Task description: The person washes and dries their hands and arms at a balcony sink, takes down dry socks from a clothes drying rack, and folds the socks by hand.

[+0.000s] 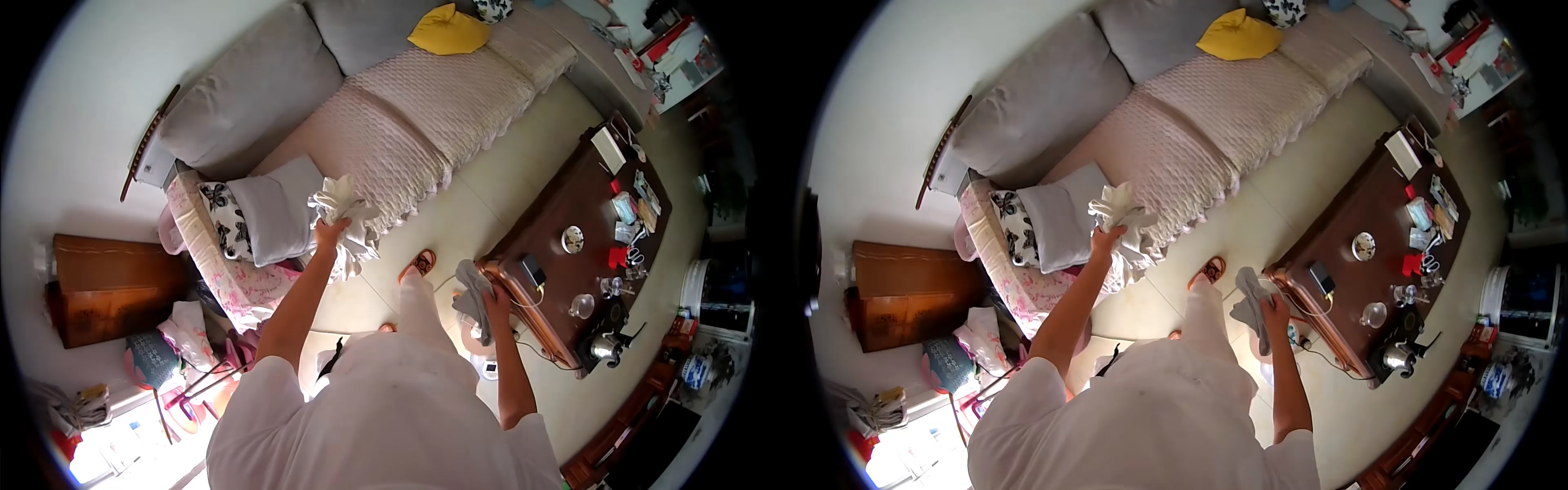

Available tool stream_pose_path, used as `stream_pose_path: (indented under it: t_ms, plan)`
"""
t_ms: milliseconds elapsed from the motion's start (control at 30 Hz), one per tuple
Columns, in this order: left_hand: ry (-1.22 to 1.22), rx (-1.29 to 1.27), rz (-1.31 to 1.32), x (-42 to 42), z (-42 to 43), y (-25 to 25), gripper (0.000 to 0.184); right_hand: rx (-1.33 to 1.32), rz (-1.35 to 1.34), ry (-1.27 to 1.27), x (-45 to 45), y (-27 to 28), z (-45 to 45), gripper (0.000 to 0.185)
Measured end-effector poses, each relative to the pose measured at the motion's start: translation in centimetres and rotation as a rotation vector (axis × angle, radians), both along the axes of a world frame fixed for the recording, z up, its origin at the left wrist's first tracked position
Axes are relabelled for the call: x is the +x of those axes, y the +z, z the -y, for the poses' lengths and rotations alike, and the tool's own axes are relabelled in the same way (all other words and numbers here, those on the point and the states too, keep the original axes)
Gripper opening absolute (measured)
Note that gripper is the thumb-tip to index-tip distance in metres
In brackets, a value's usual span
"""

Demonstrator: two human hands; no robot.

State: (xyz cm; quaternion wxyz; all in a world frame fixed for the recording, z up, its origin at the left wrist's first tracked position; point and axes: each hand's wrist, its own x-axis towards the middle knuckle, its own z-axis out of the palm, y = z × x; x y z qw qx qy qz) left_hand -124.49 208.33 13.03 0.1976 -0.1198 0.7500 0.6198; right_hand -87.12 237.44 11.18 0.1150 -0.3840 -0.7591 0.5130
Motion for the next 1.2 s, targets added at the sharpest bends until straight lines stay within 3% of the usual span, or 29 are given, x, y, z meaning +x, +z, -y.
stream_pose_path:
  t_ms: [133, 233, 267, 367, 467, 500, 533, 567, 633, 733, 767, 800, 833, 867, 900, 967, 1133, 1200]
  plan:
    - [-0.002, -0.36, -0.094, -6.9, -3.7, -4.5, 0.065, 0.031, 0.033, 0.076, -8.1, -1.2, -5.3, 0.03]
    - [-0.013, -0.364, -0.058, -11.0, -6.7, -5.0, 0.064, -0.081, 0.088, 0.097, -13.3, 1.0, -8.0, 0.031]
    - [0.017, -0.245, -0.066, -11.6, -7.7, -4.3, 0.069, -0.059, 0.096, 0.094, -14.7, 1.4, -8.6, 0.03]
    - [0.027, -0.374, -0.043, -15.6, -8.8, -8.7, 0.068, -0.17, 0.079, 0.064, -19.2, 3.6, -10.4, 0.027]
    - [-0.019, -0.496, -0.048, -17.9, -10.9, -6.7, 0.068, -0.213, 0.044, 0.072, -23.3, 3.9, -11.9, 0.025]
    - [-0.039, -0.565, -0.057, -18.7, -11.9, -6.9, 0.067, -0.336, -0.014, 0.02, -24.8, 3.5, -12.3, 0.024]
    - [-0.035, -0.758, -0.113, -20.1, -11.2, -10.4, 0.075, -0.455, -0.072, -0.04, -26.2, 3.3, -12.4, 0.024]
    - [-0.039, -0.816, 0.007, -20.8, -12.0, -9.8, 0.081, -0.569, -0.134, -0.104, -27.5, 2.9, -12.6, 0.024]
    - [-0.085, -0.944, -0.185, -22.0, -13.4, -11.0, 0.083, -0.67, -0.192, -0.115, -30.4, 3.0, -13.3, 0.025]
    - [-0.437, -0.396, -0.229, -20.4, -17.6, -14.4, 0.066, -0.754, -0.283, -0.168, -34.1, 2.4, -13.3, 0.028]
    - [-0.489, -0.115, 0.009, -18.3, -19.9, -13.5, 0.059, -0.771, -0.298, -0.184, -34.9, 2.2, -13.3, 0.028]
    - [-0.62, -0.023, 0.267, -16.6, -23.0, -9.3, 0.055, -0.81, -0.334, -0.181, -35.7, 2.0, -13.2, 0.03]
    - [-0.555, 0.109, 0.568, -15.0, -25.6, -4.4, 0.054, -0.813, -0.331, -0.178, -36.5, 1.8, -13.2, 0.03]
    - [-0.487, 0.383, 0.829, -14.3, -27.2, -2.8, 0.055, -0.816, -0.329, -0.173, -37.5, 1.6, -13.1, 0.031]
    - [-0.453, 0.446, 0.897, -14.1, -28.7, -1.3, 0.046, -0.819, -0.328, -0.168, -38.5, 1.4, -13.1, 0.031]
    - [-0.42, 0.587, 0.786, -14.3, -29.7, -2.0, 0.036, -0.786, -0.313, -0.159, -40.3, 1.0, -13.4, 0.028]
    - [-0.224, 0.565, 0.62, -18.9, -29.3, -2.6, 0.029, -0.543, -0.149, -0.186, -43.3, 0.1, -14.6, 0.02]
    - [-0.14, 0.489, 0.535, -21.0, -29.1, -2.1, 0.029, -0.481, -0.268, -0.149, -44.6, 2.9, -15.7, 0.02]
